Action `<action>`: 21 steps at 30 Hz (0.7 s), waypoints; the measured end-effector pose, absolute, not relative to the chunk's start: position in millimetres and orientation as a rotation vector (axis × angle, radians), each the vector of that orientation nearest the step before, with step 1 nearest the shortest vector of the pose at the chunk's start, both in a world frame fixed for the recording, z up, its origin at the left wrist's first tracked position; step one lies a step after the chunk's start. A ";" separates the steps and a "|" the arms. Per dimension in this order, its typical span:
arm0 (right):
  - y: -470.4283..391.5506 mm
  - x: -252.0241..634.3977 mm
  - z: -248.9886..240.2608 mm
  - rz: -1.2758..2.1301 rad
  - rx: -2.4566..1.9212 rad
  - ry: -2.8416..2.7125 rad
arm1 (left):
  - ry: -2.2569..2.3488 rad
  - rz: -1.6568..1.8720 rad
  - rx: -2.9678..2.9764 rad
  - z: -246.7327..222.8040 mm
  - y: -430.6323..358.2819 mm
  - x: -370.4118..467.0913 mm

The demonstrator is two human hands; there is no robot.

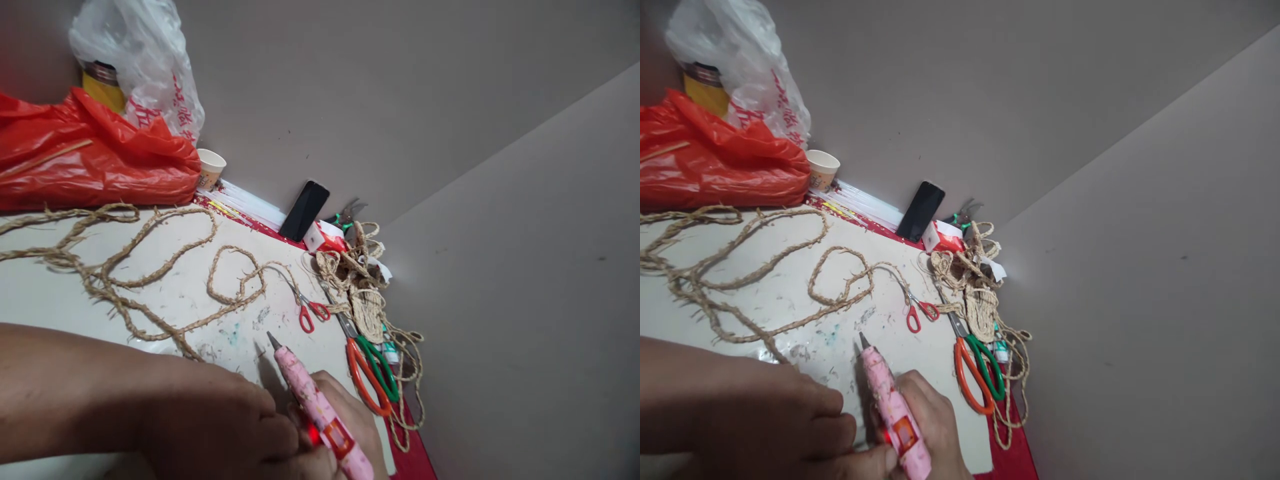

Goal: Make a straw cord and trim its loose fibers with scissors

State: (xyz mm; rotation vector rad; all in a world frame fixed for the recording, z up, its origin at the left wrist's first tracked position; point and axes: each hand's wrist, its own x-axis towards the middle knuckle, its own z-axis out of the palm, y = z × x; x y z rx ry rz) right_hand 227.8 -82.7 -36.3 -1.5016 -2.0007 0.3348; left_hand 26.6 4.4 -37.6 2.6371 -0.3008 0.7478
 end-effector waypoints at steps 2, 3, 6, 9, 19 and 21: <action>-82.3 227.1 -35.5 0.291 -1.479 -2.031 | -0.330 0.775 2.686 -41.2 3.9 27.4; -82.1 227.1 -34.6 0.287 -1.479 -2.040 | -0.332 0.787 2.694 -42.1 3.7 27.5; -81.9 227.6 -30.4 0.341 -1.499 -2.059 | -0.302 0.746 2.647 -41.0 4.5 27.2; -83.3 227.7 -24.8 0.434 -1.514 -2.083 | -0.277 0.676 2.597 -37.8 7.8 29.0; -87.2 229.5 -23.2 0.550 -1.612 -2.095 | -0.276 0.837 2.605 -42.6 2.0 36.2; -87.8 227.0 -19.8 0.517 -1.626 -2.100 | -0.215 0.835 2.628 -42.7 -3.1 34.5</action>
